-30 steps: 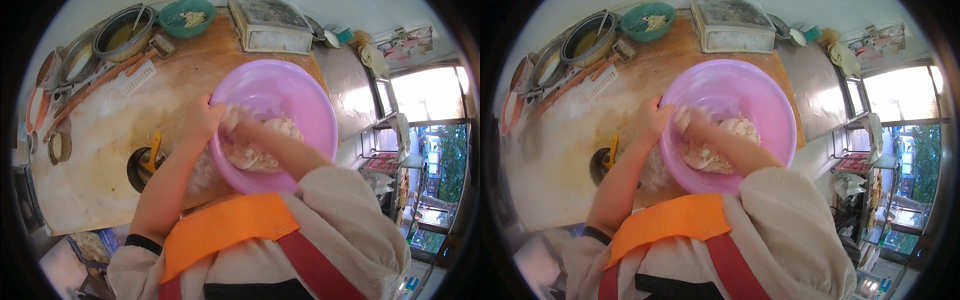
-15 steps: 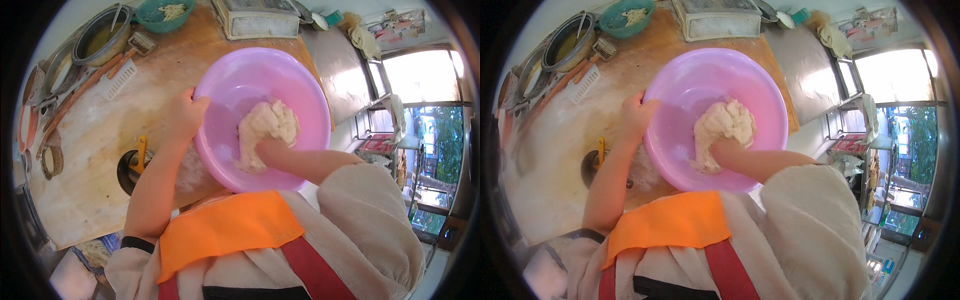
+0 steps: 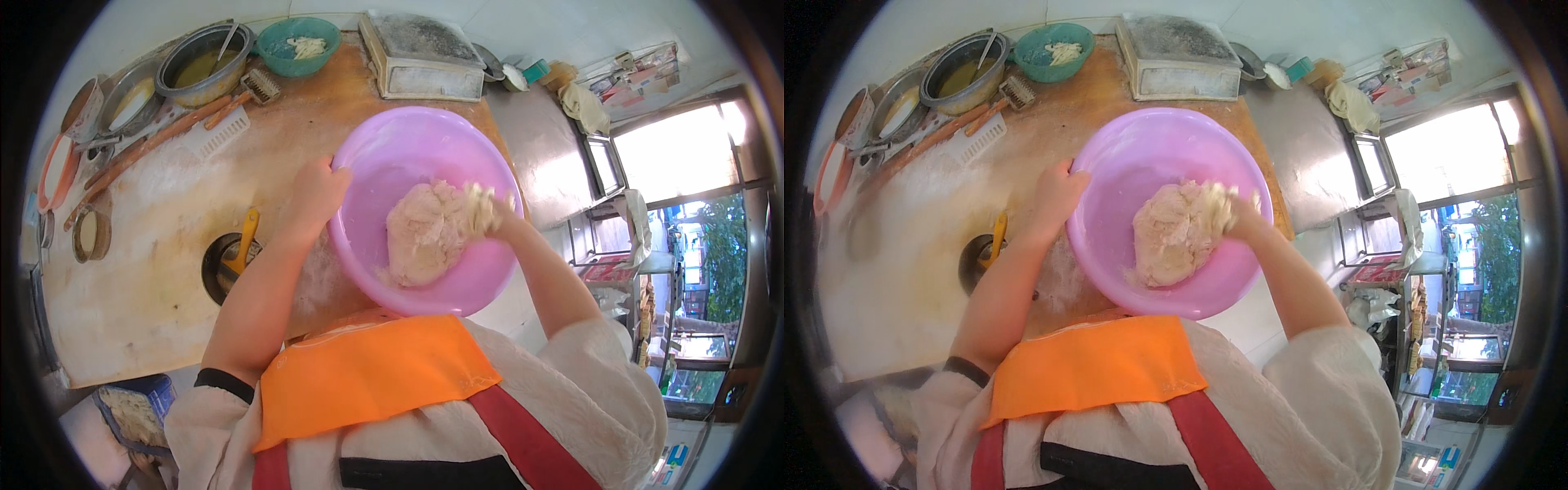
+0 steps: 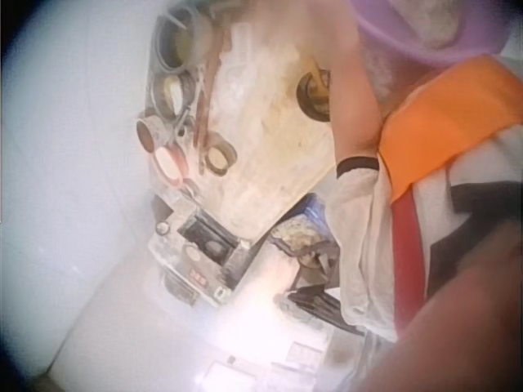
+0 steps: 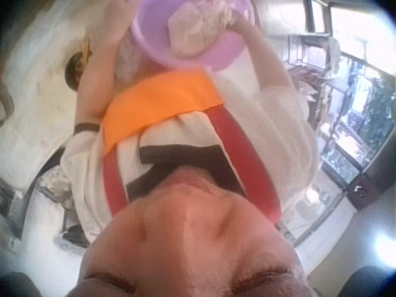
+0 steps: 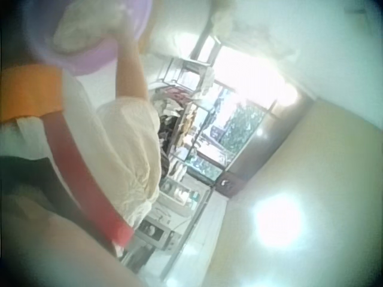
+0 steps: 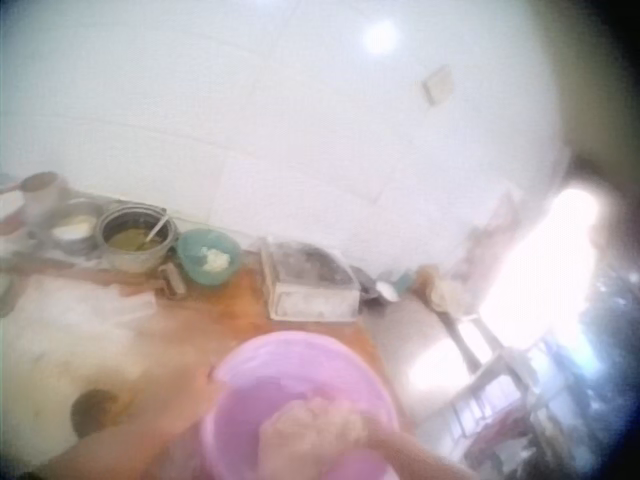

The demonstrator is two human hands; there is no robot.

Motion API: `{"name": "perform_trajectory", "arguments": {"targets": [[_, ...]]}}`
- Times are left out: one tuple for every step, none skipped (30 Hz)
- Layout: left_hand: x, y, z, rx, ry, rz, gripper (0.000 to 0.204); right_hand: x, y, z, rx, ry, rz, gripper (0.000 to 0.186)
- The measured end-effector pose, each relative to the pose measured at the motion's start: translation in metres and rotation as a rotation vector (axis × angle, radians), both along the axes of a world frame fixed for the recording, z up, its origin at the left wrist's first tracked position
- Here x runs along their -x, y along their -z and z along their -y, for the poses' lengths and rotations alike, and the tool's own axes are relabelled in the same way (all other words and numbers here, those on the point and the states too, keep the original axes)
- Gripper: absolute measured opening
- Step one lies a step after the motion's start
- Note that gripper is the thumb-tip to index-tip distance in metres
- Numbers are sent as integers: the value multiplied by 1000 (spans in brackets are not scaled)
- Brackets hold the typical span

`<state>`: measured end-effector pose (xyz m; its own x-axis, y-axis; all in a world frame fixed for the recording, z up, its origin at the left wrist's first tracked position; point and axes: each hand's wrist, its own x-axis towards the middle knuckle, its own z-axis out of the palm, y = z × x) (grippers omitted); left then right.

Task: The person kneads dough in a bowl, adds liquid with a spoon, and then mixes a larger quantity of dough in a plastic bin. They later carry the bowl to a different room, place it on a shelf, and handle a metal tray near an oven.

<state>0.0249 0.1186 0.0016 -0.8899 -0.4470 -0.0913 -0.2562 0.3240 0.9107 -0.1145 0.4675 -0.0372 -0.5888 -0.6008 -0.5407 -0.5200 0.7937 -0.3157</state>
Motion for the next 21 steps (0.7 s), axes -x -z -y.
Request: {"name": "perform_trajectory", "arguments": {"targets": [[4, 6, 2, 26, 10, -2, 33, 8, 9, 10, -59, 26, -90, 61], [6, 10, 1, 45, 30, -7, 33, 15, 17, 17, -127, 63, -176, 62], [3, 11, 0, 48, 11, 3, 34, 22, 18, 36, -131, 89, -195, 60], [0, 11, -4, 50, -8, 12, 34, 13, 19, 46, -85, 103, -163, 59], [2, 10, 1, 60, -44, 16, 35, 1, 1, 61, 13, 91, -67, 57], [-1, 11, 3, 36, -54, 23, 35, -13, -18, 71, 94, 75, 53, 55], [-2, 12, 5, 7, -55, 23, 34, -31, -29, 73, 145, 52, 147, 54], [1, 12, 3, -24, -34, 13, 34, -63, -3, 57, 172, 0, 104, 49], [3, 13, 1, -44, -16, 24, 34, -93, 24, 43, 201, -63, 66, 44], [6, 13, -1, -66, 4, 31, 33, -119, 57, 28, 227, -123, 24, 40], [6, 14, -1, -78, 14, 43, 33, -131, 78, 30, 263, -192, -12, 36], [1, 13, 1, -90, 0, 45, 33, -137, 32, 73, 72, -338, -15, 30], [-1, 11, -2, -107, -3, 38, 33, -139, -19, 115, -126, -471, -28, 24], [3, 8, -4, -126, 1, 22, 33, -132, -13, 127, -95, -473, -69, 24], [6, 9, -4, -84, 13, 8, 33, -128, -2, 138, -54, -474, -105, 25], [8, 11, -4, -41, 25, -7, 34, -123, 5, 145, -12, -475, -141, 25], [4, 13, -3, 4, 29, -12, 34, -117, 7, 154, -88, -505, -129, 27], [4, 11, -3, 3, 25, 21, 34, -112, 7, 162, -168, -532, -124, 28], [5, 9, -3, 1, 20, 54, 35, -111, 8, 166, -249, -560, -120, 30], [7, 6, -2, -1, 11, 76, 35, -112, 7, 167, -236, -499, -121, 31], [6, 5, -1, -34, 22, 85, 35, -113, 8, 168, -222, -439, -121, 33]]}}
